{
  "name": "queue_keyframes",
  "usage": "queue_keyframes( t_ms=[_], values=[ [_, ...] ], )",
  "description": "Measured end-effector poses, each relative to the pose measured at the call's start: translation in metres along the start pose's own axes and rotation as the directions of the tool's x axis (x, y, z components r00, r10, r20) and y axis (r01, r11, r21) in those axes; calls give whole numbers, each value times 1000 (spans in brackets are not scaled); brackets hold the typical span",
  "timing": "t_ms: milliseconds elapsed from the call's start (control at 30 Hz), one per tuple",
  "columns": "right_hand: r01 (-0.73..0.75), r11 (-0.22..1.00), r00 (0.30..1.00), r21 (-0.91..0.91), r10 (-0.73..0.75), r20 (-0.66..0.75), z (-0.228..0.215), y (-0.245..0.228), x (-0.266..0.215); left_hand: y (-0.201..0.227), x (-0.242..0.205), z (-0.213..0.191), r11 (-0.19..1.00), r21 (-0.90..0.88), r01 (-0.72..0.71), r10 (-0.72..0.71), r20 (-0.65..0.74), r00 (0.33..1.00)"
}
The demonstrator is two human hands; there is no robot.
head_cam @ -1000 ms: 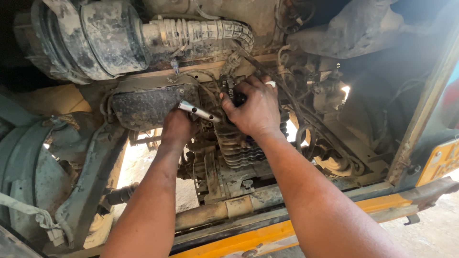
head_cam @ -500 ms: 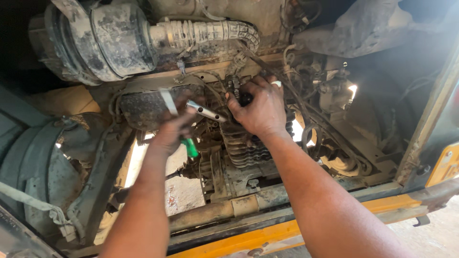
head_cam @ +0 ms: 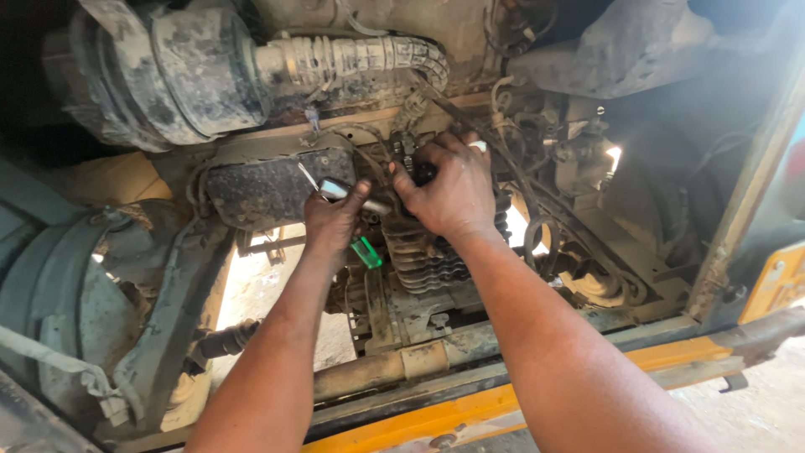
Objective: The person works on the exposed engine of a vehicle, using a wrench and a screwdriver to adjust and tighten components within the engine block. The hands manipulate the tools to loosen and secure bolts on the engine's cylinder head area.
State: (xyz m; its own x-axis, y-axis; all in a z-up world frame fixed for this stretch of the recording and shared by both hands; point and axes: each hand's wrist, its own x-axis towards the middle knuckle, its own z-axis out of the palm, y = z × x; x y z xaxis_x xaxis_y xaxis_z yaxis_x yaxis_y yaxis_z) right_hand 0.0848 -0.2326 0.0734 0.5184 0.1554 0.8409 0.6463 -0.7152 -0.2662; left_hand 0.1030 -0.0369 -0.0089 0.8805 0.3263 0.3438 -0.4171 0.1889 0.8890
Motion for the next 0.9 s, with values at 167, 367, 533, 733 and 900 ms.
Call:
queue_keyframes(
  t_ms=[167, 367, 533, 733, 900],
  values=[
    [37, 999, 998, -11, -37, -55, 5, 3, -1, 19, -17, -12, 951, -273, 146, -54, 317, 947],
    [26, 1000, 999, 0, -26, -45, 4, 2, -1, -14, 7, -16, 991, -24, -135, 137, 76, 988],
    [6, 1000, 1000, -6, -7, -19, 2, 0, 0, -11, 6, -13, 981, 143, -132, 137, -29, 990],
    [24, 1000, 999, -5, -25, -30, 6, 3, 0, 33, -19, -16, 976, -191, 103, -39, 312, 949],
    [26, 1000, 999, -14, -27, -26, 5, 3, -1, 2, 1, -22, 976, 190, -106, 91, 82, 992]
  ],
)
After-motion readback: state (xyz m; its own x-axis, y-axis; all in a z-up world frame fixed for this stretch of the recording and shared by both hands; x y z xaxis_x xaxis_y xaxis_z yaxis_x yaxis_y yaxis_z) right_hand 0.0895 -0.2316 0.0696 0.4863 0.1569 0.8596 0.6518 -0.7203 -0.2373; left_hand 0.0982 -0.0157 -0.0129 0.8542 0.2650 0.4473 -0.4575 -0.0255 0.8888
